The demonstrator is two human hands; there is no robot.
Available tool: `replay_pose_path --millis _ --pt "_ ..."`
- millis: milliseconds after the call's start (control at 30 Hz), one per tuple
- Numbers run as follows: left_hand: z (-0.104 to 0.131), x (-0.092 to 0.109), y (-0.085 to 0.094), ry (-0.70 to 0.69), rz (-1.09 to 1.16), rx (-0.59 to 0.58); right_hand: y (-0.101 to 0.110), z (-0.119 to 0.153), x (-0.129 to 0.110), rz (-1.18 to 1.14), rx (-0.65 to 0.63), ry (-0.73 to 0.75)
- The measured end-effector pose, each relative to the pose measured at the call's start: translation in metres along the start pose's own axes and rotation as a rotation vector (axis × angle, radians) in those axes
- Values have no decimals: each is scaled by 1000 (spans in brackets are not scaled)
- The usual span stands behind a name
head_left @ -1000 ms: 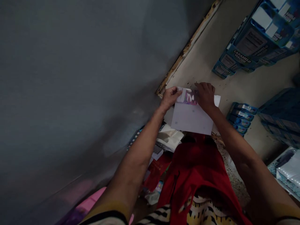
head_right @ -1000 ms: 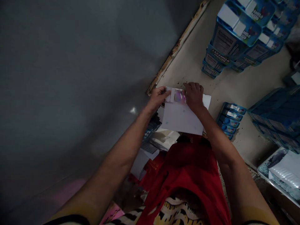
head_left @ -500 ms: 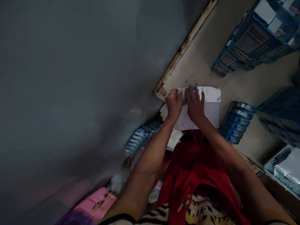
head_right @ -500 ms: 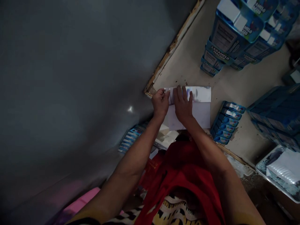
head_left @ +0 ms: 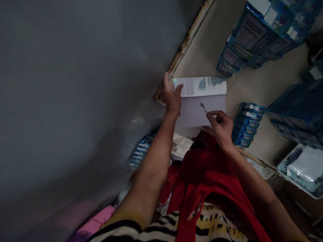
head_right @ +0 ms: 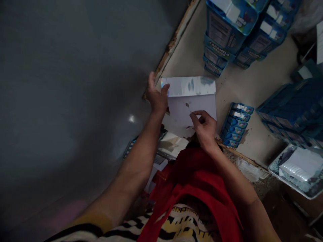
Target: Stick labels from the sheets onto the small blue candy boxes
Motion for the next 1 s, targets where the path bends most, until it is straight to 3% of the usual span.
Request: replay_pose_path --millis 67,100,167,267,367,567,733,867,1000 --pt "25 23 8 -9 -55 71 20 17 8 -172 20 -81" --pt "42 34 5 2 -12 40 29 26 12 -226 29 -109" --pt "77 50 -20 84 239 -191 43 40 20 -302 47 -151" --pt "131 67 -76 319 699 -600 56 57 32 -376 48 -195" --pt "158 75 -108 458 814 -707 65 70 48 -434 60 -238" --pt "171 90 -131 499 703 -667 113 85 82 -145 256 -265" --pt "169 115 -159 432 633 -676 156 75 98 75 398 -267" --pt "156 120 -178 387 538 -674 170 59 104 164 407 -328" --pt "152 115 -187 408 541 -677 172 51 104 211 391 -359"
Point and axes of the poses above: each hand's wrist, its own z-axis away from the middle knuckle, its own y-axis out of the back of the hand, x = y × z, the point moved 8 cm from there along -z, towards the middle knuckle, and after that the axes turned 15 degrees about -x, right-handed, at the moved point
